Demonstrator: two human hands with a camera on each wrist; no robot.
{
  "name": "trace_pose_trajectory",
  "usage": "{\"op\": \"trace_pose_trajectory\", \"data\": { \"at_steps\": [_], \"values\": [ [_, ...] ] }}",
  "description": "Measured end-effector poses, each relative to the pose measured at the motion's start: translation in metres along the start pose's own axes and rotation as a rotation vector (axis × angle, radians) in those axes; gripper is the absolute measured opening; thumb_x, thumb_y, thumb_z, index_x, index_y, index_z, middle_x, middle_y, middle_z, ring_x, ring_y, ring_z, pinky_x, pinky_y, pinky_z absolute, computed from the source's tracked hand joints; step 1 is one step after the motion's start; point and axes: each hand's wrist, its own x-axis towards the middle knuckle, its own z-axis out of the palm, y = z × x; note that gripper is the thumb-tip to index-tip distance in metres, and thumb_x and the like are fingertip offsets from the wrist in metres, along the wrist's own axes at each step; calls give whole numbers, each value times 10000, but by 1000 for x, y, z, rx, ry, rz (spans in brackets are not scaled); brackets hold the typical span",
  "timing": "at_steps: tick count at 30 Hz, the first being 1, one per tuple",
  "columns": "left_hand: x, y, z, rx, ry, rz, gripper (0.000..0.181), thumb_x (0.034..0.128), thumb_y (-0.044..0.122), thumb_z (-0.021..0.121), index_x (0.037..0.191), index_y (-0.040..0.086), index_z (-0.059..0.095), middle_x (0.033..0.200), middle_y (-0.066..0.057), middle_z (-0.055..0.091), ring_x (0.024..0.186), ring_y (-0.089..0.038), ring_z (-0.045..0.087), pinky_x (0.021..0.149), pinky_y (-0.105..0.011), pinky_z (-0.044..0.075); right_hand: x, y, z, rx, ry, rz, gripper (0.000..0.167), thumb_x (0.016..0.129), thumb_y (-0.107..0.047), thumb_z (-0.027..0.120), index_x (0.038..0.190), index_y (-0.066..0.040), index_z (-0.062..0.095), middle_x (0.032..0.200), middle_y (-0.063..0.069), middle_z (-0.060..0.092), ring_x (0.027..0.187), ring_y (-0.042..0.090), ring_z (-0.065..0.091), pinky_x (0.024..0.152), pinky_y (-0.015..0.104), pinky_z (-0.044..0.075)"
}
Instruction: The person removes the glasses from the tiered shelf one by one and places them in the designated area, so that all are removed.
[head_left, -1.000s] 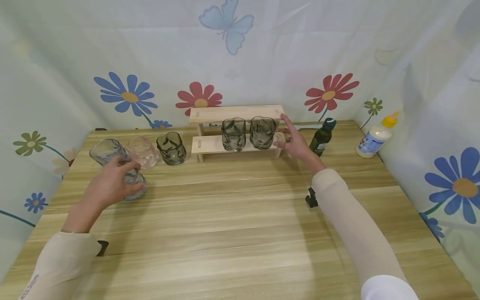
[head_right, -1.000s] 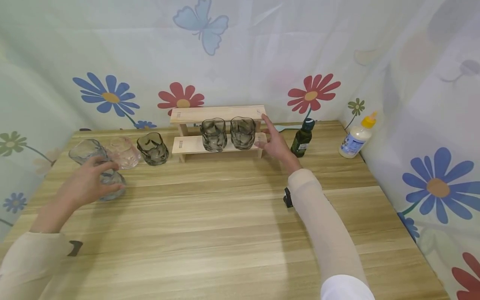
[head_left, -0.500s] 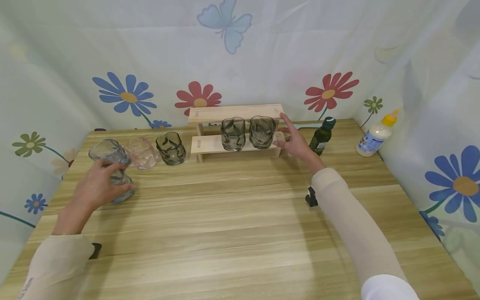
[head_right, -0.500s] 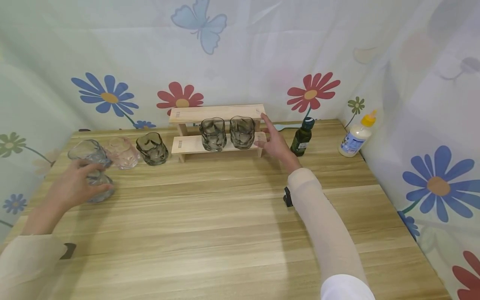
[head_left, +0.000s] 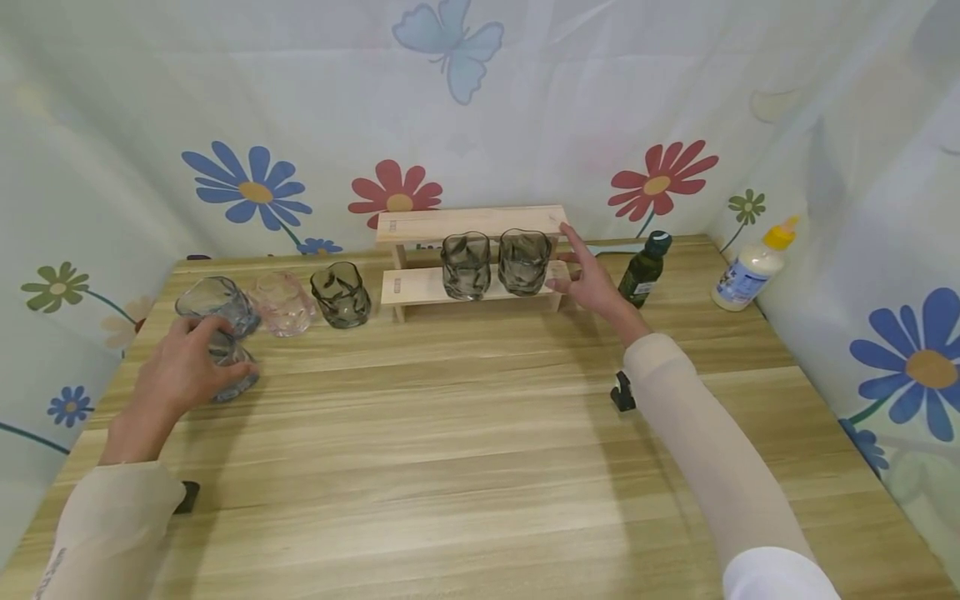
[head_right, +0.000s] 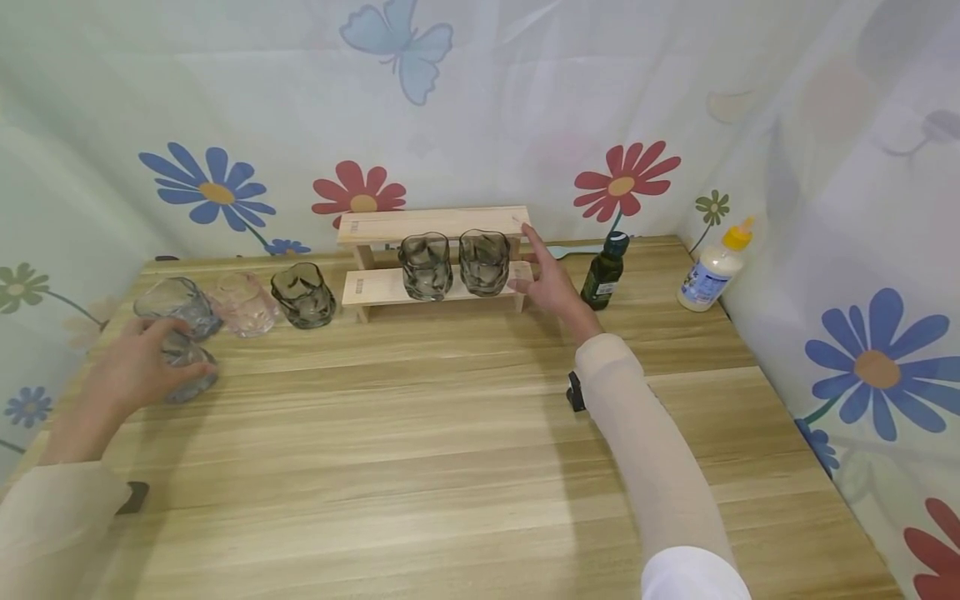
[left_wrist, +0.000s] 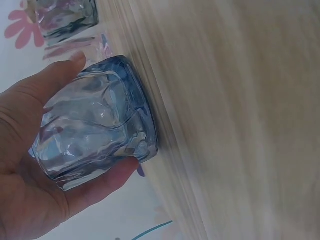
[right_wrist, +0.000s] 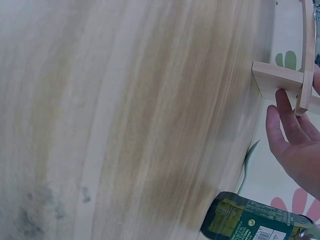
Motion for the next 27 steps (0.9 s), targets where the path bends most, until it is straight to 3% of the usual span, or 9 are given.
{"op": "trace_pose_trajectory", "data": {
  "at_steps": [4,12,17,22,27],
  "values": [
    [1,-2,-1,-23,-14,-20,834,824,539,761,1382,19,422,1371,-427,288,1059,-618,446,699,-652,432,0,0,0,0,1,2,952,956,-58,654,1606,-385,42,1585,232,332,1145,471,602,877,512,512],
    [-1,-7,-1,-25,15,-62,864,836,530,757,1414,9,381,1395,-448,244,1105,-640,395,722,-681,416,0,0,0,-16,5,4,964,947,-58,668,1608,-377,43,1614,181,300,1190,457,590,837,404,512],
    [-4,-9,-1,-26,38,-86,894,831,484,782,1451,19,336,1393,-454,230,1094,-635,387,671,-654,418,1,1,1,-14,3,0,960,948,-61,668,1610,-371,45,1638,135,266,1228,444,574,860,423,520],
    [-6,-8,-2,-39,61,-84,879,827,440,799,1449,20,341,1378,-443,240,1060,-617,402,656,-634,414,-1,-2,1,1,-2,10,953,951,-56,660,1611,-366,46,1603,213,303,1215,465,571,860,461,516],
    [-5,-8,-1,-38,73,-86,889,826,430,803,1460,12,340,1376,-439,243,1041,-607,413,670,-638,411,0,-2,1,-2,3,17,958,947,-55,666,1610,-371,51,1614,188,297,1206,463,576,845,423,512]
  ]
}}
